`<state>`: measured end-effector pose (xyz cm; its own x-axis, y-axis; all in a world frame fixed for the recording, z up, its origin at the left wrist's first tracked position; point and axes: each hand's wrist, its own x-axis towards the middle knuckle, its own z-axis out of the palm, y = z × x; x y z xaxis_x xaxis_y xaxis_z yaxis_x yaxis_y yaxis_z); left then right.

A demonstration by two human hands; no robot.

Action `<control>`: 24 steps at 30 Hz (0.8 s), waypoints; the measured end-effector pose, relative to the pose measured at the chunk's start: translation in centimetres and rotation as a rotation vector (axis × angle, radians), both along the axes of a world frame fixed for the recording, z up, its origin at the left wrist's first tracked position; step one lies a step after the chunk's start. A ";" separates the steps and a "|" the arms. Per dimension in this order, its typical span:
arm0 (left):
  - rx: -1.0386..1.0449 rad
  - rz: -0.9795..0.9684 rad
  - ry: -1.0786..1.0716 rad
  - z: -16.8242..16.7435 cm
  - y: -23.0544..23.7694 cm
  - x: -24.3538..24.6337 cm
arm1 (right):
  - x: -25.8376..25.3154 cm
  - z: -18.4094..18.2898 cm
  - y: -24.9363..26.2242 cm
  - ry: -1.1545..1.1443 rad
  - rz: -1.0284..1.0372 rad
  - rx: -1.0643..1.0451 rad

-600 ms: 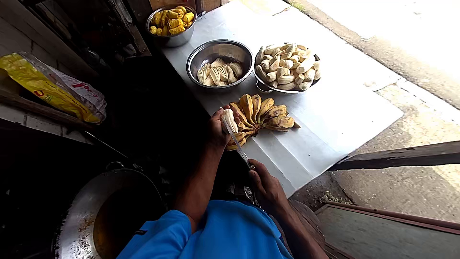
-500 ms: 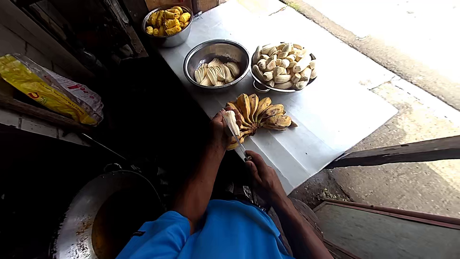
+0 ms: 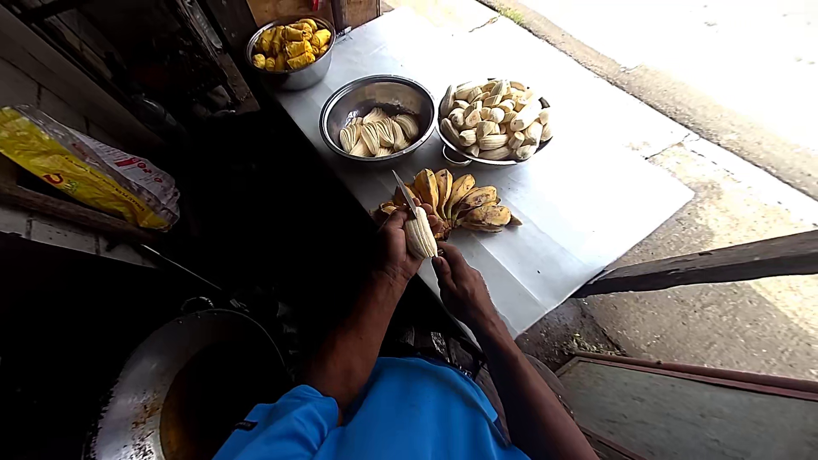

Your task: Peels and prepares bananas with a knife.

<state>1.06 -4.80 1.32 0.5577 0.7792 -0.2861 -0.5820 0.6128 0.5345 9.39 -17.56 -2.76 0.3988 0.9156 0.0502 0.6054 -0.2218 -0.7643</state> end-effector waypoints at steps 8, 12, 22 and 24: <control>-0.031 0.044 -0.024 -0.1 3.6 0.1 | -2.2 0.6 -6.3 0.091 0.070 0.043; -0.055 0.039 0.003 0.1 3.5 0.6 | -2.0 0.6 -5.9 0.103 0.078 0.058; -0.035 -0.012 -0.053 0.3 1.0 1.0 | -0.6 -0.2 -4.6 0.084 0.043 0.032; -0.031 0.004 -0.040 0.4 1.0 1.0 | -0.5 -0.4 -4.7 0.073 0.040 0.020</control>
<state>2.06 -3.83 1.75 0.5663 0.7722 -0.2881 -0.6046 0.6267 0.4916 8.86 -22.24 -3.15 0.3649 0.9301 0.0406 0.5559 -0.1828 -0.8109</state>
